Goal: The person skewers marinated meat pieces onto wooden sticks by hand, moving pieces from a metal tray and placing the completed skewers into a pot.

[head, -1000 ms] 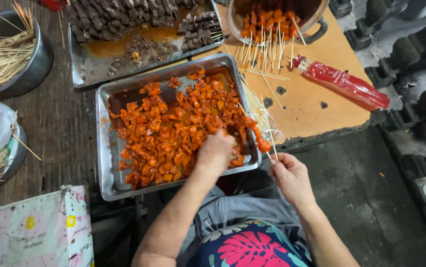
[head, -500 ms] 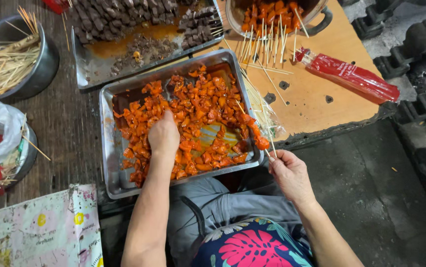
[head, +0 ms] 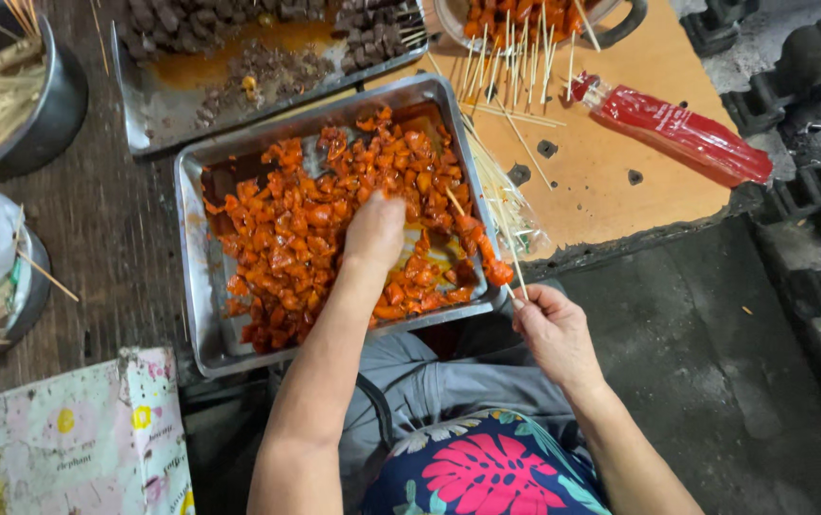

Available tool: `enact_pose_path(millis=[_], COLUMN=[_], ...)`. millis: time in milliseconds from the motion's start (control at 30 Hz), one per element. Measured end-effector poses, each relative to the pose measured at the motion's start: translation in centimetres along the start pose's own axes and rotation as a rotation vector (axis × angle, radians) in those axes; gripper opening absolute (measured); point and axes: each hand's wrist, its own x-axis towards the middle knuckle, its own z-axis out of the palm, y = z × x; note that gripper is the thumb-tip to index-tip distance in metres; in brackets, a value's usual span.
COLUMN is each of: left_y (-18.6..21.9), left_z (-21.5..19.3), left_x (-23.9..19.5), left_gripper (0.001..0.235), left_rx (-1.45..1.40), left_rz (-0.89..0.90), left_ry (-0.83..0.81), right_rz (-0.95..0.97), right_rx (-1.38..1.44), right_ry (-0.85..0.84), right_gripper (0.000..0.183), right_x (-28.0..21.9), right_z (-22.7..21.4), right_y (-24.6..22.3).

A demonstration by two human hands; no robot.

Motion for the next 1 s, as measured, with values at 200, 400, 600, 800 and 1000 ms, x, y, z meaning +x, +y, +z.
enact_pose_path(millis=[200,400,600,800,1000], left_y=[4.1,3.3,2.0,2.8,0.4], left_z=[-2.7,-0.7,-4.5,-1.9,-1.0], left_x=[-3.5,-3.1,-6.1,-8.7,-5.9], left_gripper=[0.014,0.007,0.027,0.022,0.018], left_rx=[-0.061,-0.115,-0.166,-0.118,0.005], left_rz=[-0.053,0.038,-0.006,0.150,0.038], left_ry=[-0.111,-0.110,-0.335,-0.313,-0.195], right_rz=[0.028,0.001,-0.031,0.038,-0.020], right_rx=[-0.016,-0.040,-0.031,-0.022,-0.029], right_ry=[0.003,-0.033,-0.035,-0.023,-0.043], right_gripper=[0.013,0.013,0.013,0.012,0.012], right_x=[0.5,0.3,0.5,0.9,0.5], right_z=[0.8,1.5,1.1,2.3,2.0], right_y=[-0.3,-0.6,0.0,-0.3,0.3])
